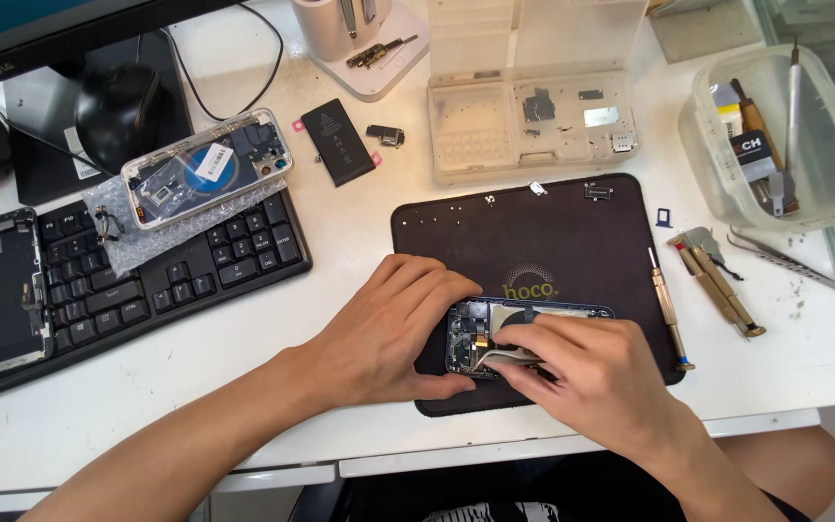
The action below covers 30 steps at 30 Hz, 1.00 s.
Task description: The person disassembles a smartphone on a workbench, using a screwdriver and tweezers to remove screws and lift internal components. They open a drawer to retrieve tools, then continue detaching connectors and parts from the motherboard.
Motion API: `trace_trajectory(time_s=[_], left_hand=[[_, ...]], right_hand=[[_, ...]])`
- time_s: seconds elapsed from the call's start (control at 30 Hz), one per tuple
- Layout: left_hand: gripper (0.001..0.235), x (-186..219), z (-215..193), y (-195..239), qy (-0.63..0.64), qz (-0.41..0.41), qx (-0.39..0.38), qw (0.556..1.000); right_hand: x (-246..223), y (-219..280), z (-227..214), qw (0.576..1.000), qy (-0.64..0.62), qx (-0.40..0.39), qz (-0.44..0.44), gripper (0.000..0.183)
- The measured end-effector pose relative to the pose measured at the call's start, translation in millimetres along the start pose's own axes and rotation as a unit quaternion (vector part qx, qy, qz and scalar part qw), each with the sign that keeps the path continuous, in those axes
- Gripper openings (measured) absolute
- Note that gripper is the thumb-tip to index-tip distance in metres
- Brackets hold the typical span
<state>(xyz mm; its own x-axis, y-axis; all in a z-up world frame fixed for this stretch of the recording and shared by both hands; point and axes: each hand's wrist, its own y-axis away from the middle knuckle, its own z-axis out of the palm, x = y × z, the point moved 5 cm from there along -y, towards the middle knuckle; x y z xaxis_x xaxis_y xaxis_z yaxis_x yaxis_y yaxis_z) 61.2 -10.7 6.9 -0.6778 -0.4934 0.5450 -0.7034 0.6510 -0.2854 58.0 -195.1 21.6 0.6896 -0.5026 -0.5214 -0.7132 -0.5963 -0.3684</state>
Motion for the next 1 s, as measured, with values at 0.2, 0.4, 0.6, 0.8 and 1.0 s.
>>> trace_trajectory(time_s=[0.2,0.4,0.6,0.8,1.0], left_hand=[[0.079,-1.5,-0.7,0.9,0.001,0.017,0.002,1.0],[0.065,-1.0,-3.6,8.2,-0.012,0.034,0.001,0.999],[0.049,5.6,-5.6,11.0,-0.025,0.047,0.0,0.999],[0.038,13.7,-7.9,15.4,-0.023,0.089,0.01,0.996],[0.034,11.5,-5.3,14.3,-0.032,0.101,0.007,0.994]], right_hand=[[8.7,-5.3,13.1,1.0,-0.023,-0.007,0.02,0.022],[12.4,-6.1,16.5,0.998,-0.049,-0.018,0.045,0.02],[15.8,-5.0,17.1,0.997,-0.064,-0.01,0.045,0.021],[18.8,-2.2,17.7,0.995,-0.072,-0.004,0.069,0.021],[20.0,-2.5,15.7,0.993,-0.083,-0.009,0.084,0.021]])
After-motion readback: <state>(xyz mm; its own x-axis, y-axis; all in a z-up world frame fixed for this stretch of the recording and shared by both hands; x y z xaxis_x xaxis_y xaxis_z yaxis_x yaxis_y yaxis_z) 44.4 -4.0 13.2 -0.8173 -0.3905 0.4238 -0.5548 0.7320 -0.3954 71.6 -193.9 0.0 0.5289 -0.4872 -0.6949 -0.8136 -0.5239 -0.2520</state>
